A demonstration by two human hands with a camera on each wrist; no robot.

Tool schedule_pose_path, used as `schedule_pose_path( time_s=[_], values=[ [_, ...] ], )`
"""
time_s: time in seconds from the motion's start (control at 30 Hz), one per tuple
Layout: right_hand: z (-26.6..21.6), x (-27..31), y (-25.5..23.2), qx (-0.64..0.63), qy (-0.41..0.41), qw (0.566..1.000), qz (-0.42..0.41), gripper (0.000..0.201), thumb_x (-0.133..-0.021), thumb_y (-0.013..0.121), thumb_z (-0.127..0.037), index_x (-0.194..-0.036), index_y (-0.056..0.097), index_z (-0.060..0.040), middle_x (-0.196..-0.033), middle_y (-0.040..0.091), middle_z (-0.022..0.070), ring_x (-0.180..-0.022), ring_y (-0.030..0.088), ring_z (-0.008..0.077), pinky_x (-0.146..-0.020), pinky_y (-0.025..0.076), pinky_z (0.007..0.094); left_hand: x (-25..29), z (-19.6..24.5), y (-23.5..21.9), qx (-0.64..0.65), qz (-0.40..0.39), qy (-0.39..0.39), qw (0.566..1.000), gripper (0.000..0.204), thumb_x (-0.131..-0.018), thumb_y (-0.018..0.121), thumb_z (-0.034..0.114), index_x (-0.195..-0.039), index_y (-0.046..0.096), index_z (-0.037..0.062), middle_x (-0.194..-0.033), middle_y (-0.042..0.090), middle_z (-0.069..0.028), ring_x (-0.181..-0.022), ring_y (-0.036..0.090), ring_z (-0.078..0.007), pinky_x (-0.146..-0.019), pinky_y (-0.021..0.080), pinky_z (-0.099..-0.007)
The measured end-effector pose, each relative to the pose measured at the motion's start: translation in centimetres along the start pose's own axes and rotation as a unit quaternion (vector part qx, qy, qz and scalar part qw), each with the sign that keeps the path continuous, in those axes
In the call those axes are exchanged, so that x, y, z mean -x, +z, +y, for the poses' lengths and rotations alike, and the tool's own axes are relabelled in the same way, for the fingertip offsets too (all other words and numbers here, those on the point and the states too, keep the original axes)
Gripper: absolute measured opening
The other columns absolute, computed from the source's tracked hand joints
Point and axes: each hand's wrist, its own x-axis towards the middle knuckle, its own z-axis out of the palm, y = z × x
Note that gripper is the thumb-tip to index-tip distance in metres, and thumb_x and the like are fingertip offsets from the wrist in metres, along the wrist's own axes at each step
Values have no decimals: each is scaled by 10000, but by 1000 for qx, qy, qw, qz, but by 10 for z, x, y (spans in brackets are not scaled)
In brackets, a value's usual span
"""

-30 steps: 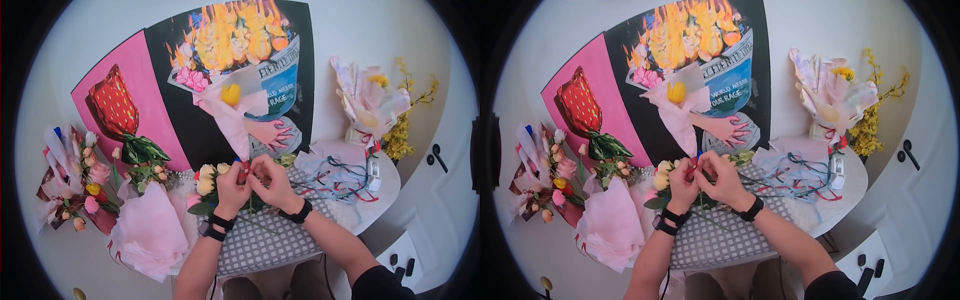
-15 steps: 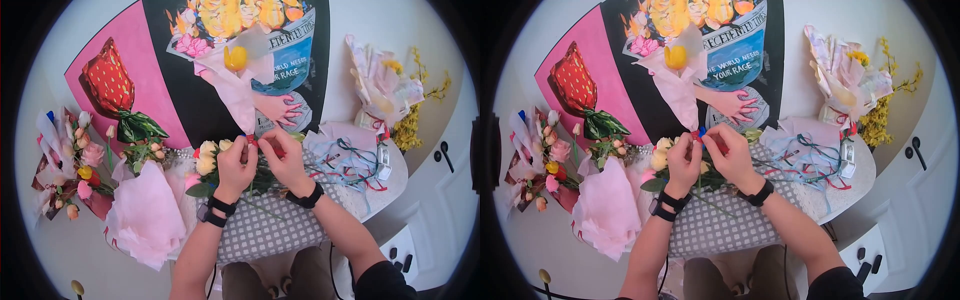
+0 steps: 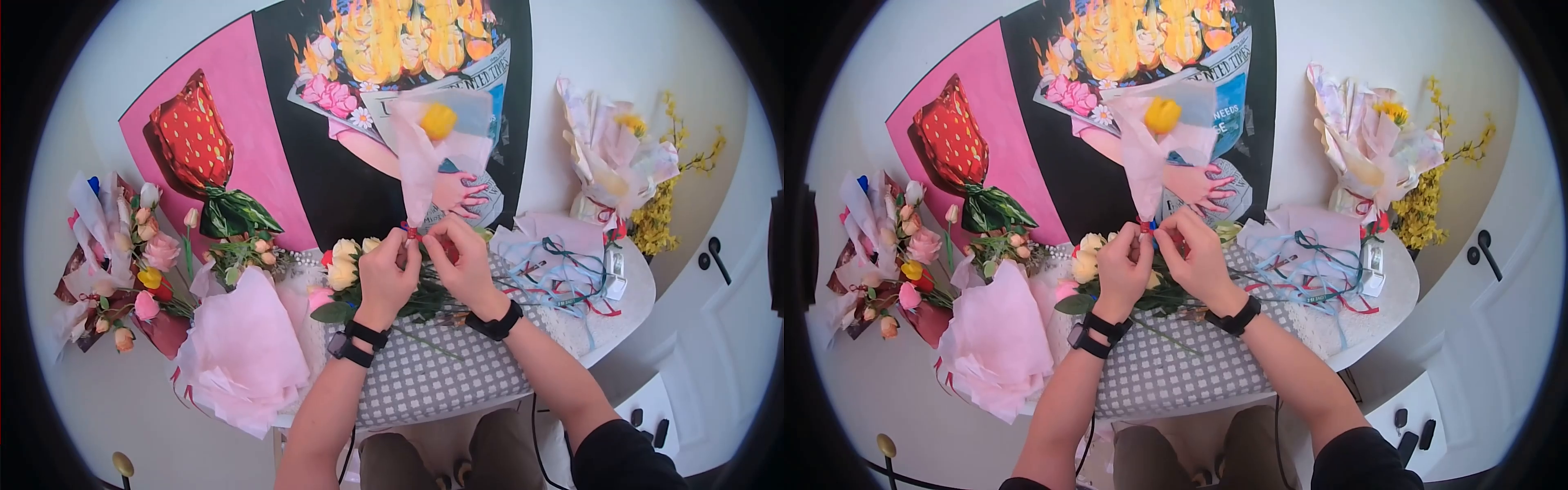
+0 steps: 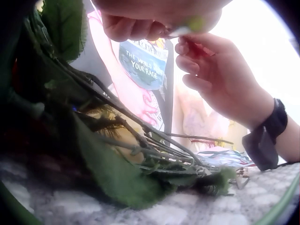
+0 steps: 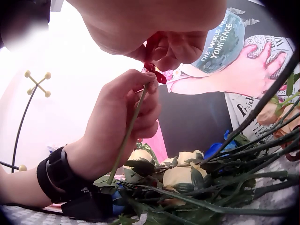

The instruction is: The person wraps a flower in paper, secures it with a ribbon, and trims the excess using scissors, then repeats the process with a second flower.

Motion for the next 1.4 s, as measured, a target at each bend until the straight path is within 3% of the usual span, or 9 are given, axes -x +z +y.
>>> schedule_pose_path(
  time_s=[0.17, 0.23, 0.37, 0.73, 0.8, 0.97, 1.23, 1.3, 1.4],
  values=[
    [5, 1, 1, -45, -3, 999, 5, 94, -928, 700, -25, -930, 611, 2, -824, 533, 42, -647, 505, 98, -538, 382, 242, -1, -9, -3, 23, -5, -26, 999, 195, -981, 592, 70, -816, 501, 16, -573, 444, -82, -477, 433, -158, -473, 336, -328],
    [10, 2, 0, -82, 10, 997, 0, 92, -928, 706, -30, -968, 629, -1, -829, 538, 33, -663, 511, 88, -544, 384, 237, 1, -39, 5, 195, -4, -42, 980, 190, -1016, 550, 97, -849, 523, 11, -648, 490, -50, -527, 429, -114, -486, 319, -312],
    [-4, -1, -4, -40, 5, 999, -15, 106, -927, 700, -22, -1014, 642, -8, -832, 544, 37, -656, 521, 96, -554, 399, 243, -1, -16, -5, 371, -38, -214, 903, 219, -1072, 481, 236, -997, 584, 58, -776, 526, 36, -568, 384, -37, -493, 279, -230],
    [-6, -3, -5, -5, 40, 999, 21, 199, -933, 701, -50, -1114, 626, -13, -877, 564, 63, -674, 577, 117, -603, 460, 264, 5, -11, 1, 368, -69, -214, 902, 237, -1066, 481, 277, -1019, 594, 74, -768, 516, 50, -569, 367, -15, -500, 253, -204],
    [-5, -5, -6, 15, -10, 1000, 9, 217, -931, 701, -31, -1140, 644, -26, -945, 563, 29, -720, 545, 77, -537, 414, 229, 6, -15, 0, 353, -94, -200, 909, 233, -1059, 483, 269, -994, 592, 74, -754, 506, 53, -567, 360, -12, -500, 241, -206],
    [10, -2, -5, 29, -38, 999, -14, 146, -942, 687, -30, -1079, 641, -9, -992, 557, 56, -751, 562, 110, -575, 444, 243, 4, -6, -1, 304, -121, -183, 927, 229, -1038, 490, 243, -916, 589, 77, -703, 472, 59, -565, 346, -6, -502, 212, -212],
    [1, -1, -2, 15, -3, 1000, -5, 56, -977, 622, -18, -1012, 586, 6, -1005, 543, 65, -784, 566, 131, -598, 432, 250, 1, -2, -2, 327, -126, -157, 923, 227, -1024, 495, 208, -883, 562, 44, -682, 472, 14, -602, 413, -67, -553, 302, -239],
    [-3, -1, -2, 8, 17, 1000, 15, 62, -975, 612, -35, -988, 572, 10, -943, 537, 119, -746, 605, 257, -650, 472, 331, 0, 1, -2, 334, -122, -164, 920, 221, -1022, 496, 196, -875, 559, 44, -681, 471, 14, -602, 411, -67, -553, 301, -238],
    [-3, -1, -1, 5, 18, 1000, 19, 63, -979, 608, -40, -983, 568, 9, -933, 527, 117, -760, 610, 249, -654, 472, 326, 1, -1, -2, 340, -118, -177, 916, 209, -1018, 501, 175, -870, 559, 41, -681, 469, 14, -602, 412, -69, -555, 302, -237]
  ],
)
